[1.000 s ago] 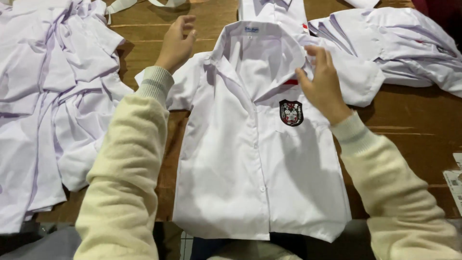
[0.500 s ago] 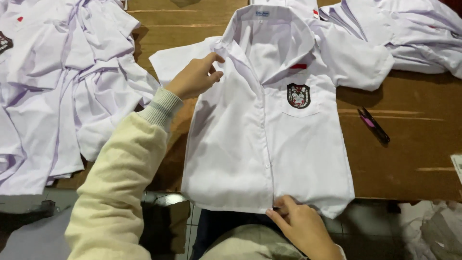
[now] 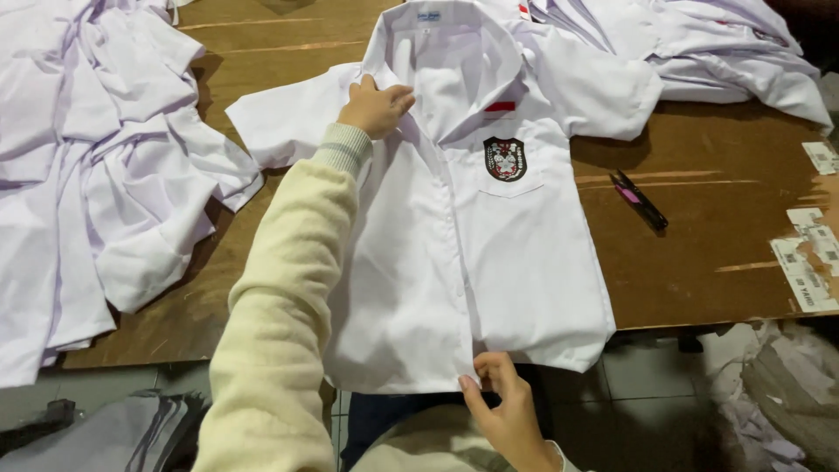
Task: Trimming loose threads from a white shirt using snips and then folding the garment neatly.
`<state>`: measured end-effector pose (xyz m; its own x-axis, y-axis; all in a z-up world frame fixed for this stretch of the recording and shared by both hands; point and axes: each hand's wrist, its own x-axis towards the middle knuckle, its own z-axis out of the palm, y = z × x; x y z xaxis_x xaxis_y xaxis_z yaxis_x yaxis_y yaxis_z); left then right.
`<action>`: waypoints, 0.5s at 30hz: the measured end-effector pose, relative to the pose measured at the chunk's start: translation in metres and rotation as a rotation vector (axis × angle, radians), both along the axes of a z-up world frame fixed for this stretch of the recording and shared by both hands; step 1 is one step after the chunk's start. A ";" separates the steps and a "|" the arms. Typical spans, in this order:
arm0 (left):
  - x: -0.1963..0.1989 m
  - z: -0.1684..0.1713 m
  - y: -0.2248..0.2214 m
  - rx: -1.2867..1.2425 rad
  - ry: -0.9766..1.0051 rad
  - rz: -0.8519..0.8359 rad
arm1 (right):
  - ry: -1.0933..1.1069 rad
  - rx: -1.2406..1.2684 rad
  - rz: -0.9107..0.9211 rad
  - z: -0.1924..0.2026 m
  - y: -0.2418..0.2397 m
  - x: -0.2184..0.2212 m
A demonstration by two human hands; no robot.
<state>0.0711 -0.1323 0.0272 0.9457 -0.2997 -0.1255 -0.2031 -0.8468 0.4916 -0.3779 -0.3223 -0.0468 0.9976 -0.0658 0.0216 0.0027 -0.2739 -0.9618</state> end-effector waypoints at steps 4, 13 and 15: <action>0.041 -0.035 -0.004 -0.142 -0.189 0.061 | -0.465 -0.310 0.051 0.029 0.012 0.003; 0.059 -0.028 0.057 -0.817 -0.177 0.085 | -0.941 -0.584 0.375 0.062 0.057 0.027; 0.054 -0.037 0.074 -0.893 -0.133 0.096 | -0.937 -0.616 0.437 0.059 0.071 0.029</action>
